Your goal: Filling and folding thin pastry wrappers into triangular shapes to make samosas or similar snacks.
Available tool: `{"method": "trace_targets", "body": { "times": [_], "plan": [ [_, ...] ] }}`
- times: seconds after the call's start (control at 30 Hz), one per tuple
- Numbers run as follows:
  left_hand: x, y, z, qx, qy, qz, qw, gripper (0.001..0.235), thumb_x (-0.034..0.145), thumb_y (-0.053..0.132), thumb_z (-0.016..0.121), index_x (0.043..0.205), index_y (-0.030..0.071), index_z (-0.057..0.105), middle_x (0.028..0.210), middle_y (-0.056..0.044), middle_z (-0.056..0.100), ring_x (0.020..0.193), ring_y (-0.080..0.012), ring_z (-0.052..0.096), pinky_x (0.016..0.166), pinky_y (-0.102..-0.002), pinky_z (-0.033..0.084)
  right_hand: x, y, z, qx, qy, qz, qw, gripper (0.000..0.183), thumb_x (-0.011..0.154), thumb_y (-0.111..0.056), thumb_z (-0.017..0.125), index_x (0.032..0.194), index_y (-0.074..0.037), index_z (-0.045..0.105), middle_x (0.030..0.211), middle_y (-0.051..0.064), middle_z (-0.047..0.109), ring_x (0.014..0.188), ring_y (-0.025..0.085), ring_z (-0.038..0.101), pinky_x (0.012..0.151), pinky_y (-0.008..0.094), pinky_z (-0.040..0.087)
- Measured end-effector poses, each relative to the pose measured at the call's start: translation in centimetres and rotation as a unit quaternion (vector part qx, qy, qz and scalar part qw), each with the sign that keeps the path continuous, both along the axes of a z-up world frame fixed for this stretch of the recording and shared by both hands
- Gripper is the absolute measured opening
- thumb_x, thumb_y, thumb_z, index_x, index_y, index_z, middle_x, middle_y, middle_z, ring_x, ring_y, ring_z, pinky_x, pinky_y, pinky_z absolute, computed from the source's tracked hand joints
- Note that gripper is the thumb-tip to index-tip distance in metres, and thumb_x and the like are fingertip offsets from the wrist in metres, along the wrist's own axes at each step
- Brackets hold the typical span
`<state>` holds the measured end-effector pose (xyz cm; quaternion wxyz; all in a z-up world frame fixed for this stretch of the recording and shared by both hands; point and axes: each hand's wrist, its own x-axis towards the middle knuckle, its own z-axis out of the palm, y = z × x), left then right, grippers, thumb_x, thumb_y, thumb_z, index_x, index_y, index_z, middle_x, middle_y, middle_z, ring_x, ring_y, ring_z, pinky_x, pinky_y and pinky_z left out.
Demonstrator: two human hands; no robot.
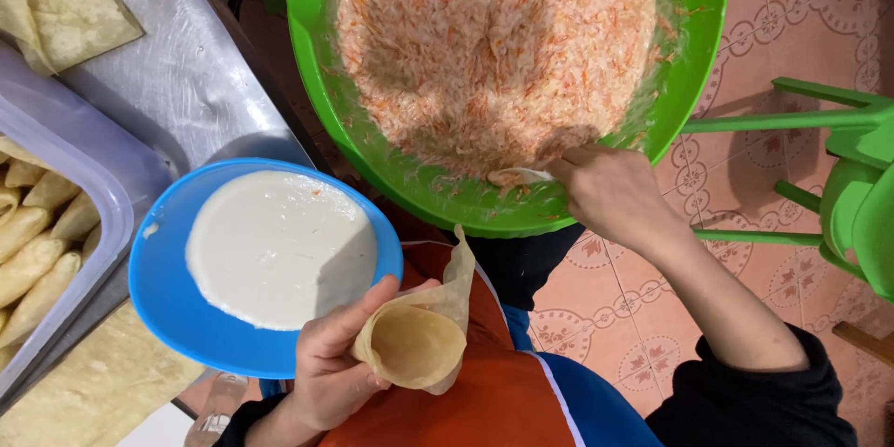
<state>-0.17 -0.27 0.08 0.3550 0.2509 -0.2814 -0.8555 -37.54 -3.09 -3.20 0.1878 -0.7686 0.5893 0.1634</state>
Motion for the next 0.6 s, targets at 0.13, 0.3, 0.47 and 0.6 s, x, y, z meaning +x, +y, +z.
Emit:
{"method": "trace_targets", "body": {
  "times": [0.13,0.3,0.47,0.6],
  "plan": [
    [-0.1,0.3,-0.3,0.0,-0.011,0.016,1.0,0.075,0.099,0.02,0.079,0.156,-0.002,0.037,0.15,-0.039,0.05,0.147,-0.0473,0.047,0.113,-0.046,0.046,0.0,-0.8,1.6,0.081,-0.103,-0.073,0.989,0.042,0.091,0.006,0.05,0.117,-0.012,0.077,0.075,0.003,0.072,0.053,0.019,0.063,0.038,0.033,0.036],
    [0.2,1.1,-1.0,-0.003,-0.007,0.038,0.999,0.076,0.099,0.02,0.08,0.157,-0.001,0.036,0.149,-0.036,0.051,0.147,-0.0472,0.046,0.116,-0.048,0.044,-0.6,-1.0,1.2,0.148,-0.195,-0.214,0.946,0.011,0.096,-0.023,0.069,0.096,-0.019,0.079,0.077,-0.004,0.077,0.067,0.016,0.066,0.062,0.036,0.041],
    [0.4,2.1,-1.7,0.033,0.052,0.095,0.994,0.075,0.099,0.01,0.081,0.158,0.0,0.036,0.15,-0.036,0.05,0.148,-0.0508,0.043,0.121,-0.059,0.036,1.4,-2.4,2.0,0.132,-0.173,-0.244,0.945,0.021,0.1,-0.013,0.062,0.112,-0.016,0.079,0.111,0.0,0.082,0.082,0.016,0.079,0.066,0.033,0.062],
    [0.6,2.3,-1.9,0.031,0.043,0.104,0.993,0.079,0.098,0.013,0.084,0.158,-0.001,0.036,0.148,-0.035,0.053,0.147,-0.0522,0.044,0.118,-0.06,0.04,1.8,-1.0,-1.5,0.021,-0.099,-0.121,0.987,0.02,0.104,-0.01,0.057,0.094,-0.011,0.074,0.073,0.003,0.069,0.061,0.021,0.067,0.041,0.036,0.043]
  ]
}}
